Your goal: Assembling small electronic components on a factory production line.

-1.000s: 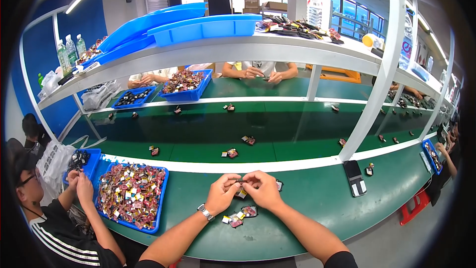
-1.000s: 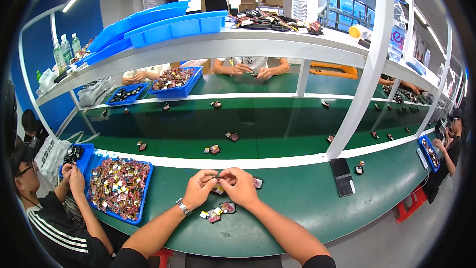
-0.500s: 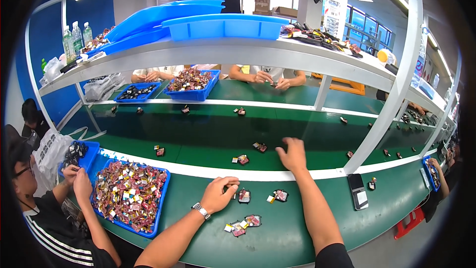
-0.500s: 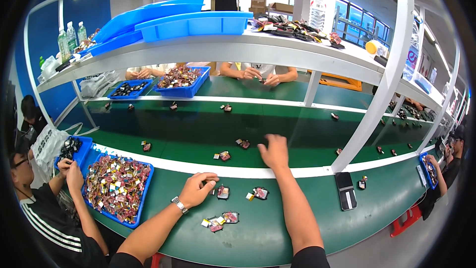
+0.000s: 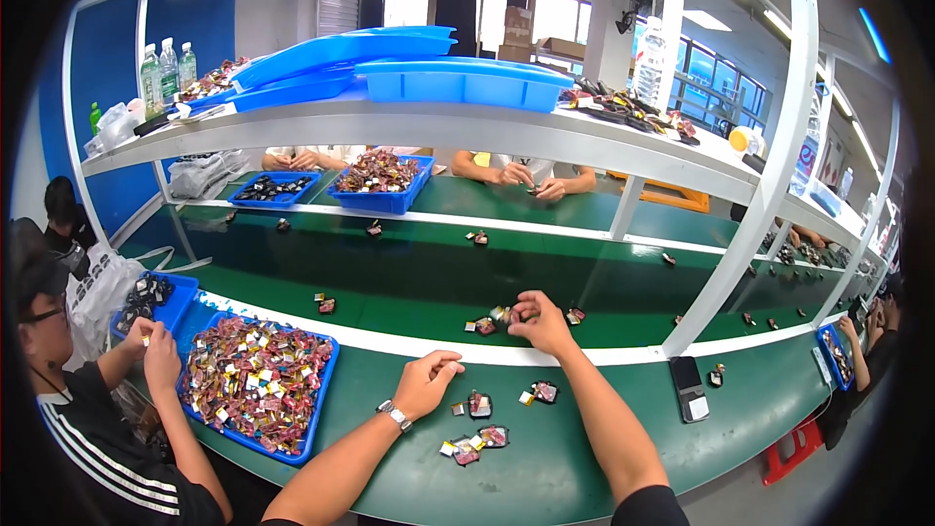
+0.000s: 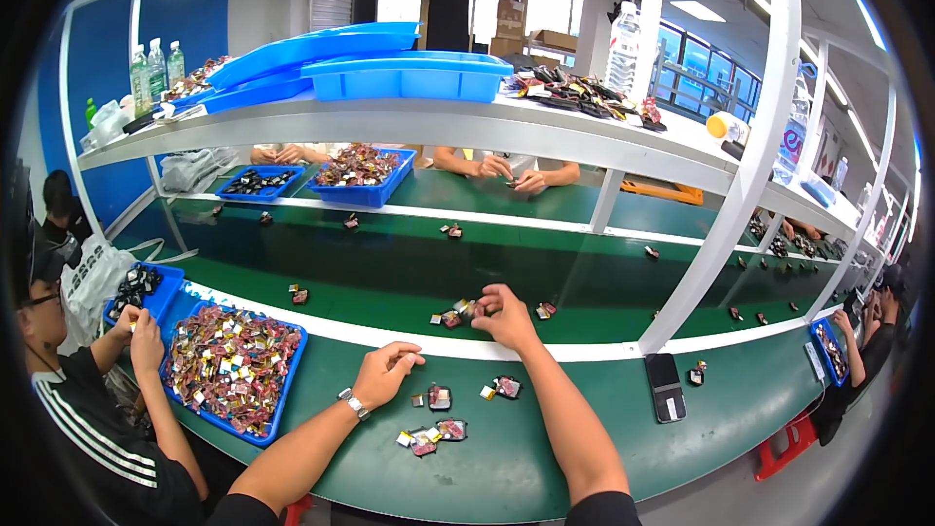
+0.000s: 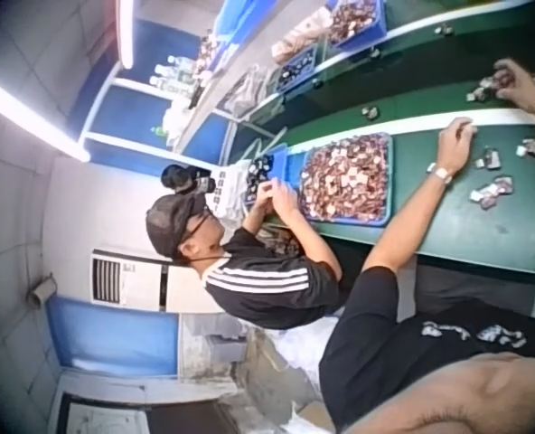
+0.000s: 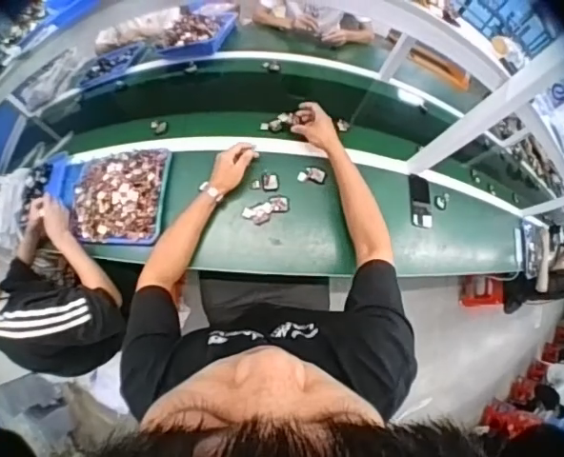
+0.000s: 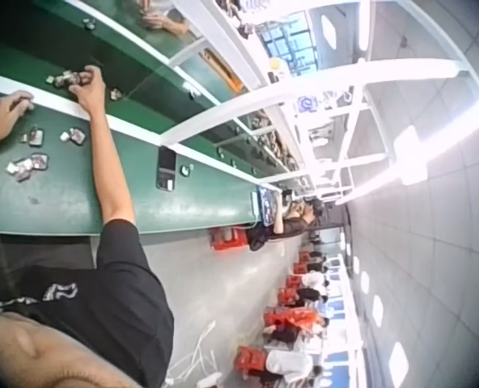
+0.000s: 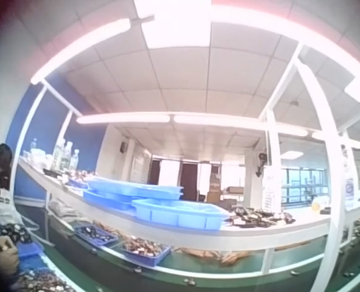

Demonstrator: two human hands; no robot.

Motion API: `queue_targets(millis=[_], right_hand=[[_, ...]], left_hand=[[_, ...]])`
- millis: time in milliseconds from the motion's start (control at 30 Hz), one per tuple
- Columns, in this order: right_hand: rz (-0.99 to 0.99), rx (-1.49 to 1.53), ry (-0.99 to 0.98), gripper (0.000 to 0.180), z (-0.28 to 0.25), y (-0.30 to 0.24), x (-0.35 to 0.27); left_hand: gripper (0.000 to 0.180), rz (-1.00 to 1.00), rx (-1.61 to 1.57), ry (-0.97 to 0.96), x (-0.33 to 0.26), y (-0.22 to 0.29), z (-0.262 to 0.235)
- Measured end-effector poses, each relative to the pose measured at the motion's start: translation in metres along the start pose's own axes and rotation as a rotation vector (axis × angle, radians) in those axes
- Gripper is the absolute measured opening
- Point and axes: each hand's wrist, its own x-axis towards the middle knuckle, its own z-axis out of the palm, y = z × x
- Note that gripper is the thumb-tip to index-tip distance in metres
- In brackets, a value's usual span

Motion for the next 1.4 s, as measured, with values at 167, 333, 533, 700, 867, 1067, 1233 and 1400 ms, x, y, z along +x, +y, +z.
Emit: queue_targets(millis=[167, 333, 533, 700, 867, 1067, 1233, 1400], right_hand=[[-0.242, 0.007, -0.303, 0.066, -0.005, -0.087, -0.08], [-0.277, -0.148, -0.385, 0.064, 0.01, -0.111, -0.105], [-0.481, -0.234, -0.149, 0.045, 0.018, -0.086, -0.12], [-0.538, -0.347, -0.114, 0.03, 0.022, -0.085, -0.118], [-0.507, -0.306, -0.155, 0.016, 0.028, -0.085, -0.12], [-0.577, -0.33, -0.125, 0.013, 0.034, -0.072, -0.118], [-0.418, -0.209, -0.067, 0.01, 0.042, -0.077, -0.122], [-0.355, -0.184, -0.038, 0.009, 0.044, -0.076, -0.124]], left_hand=[[0.041, -0.236, -0.472, -0.265, 0.007, 0.018, -0.005], [0.041, -0.345, -0.7, -0.492, -0.002, 0.023, -0.005], [0.038, -0.342, -0.688, -0.379, -0.005, 0.028, -0.003], [0.035, -0.319, -0.597, -0.306, -0.008, 0.028, 0.004], [0.03, -0.285, -0.51, -0.301, -0.01, 0.03, 0.011], [0.027, -0.287, -0.558, -0.306, -0.007, 0.022, 0.013], [0.034, -0.294, -0.669, -0.372, -0.008, 0.024, 0.006], [0.038, -0.223, -0.664, -0.43, -0.009, 0.031, 0.004]])
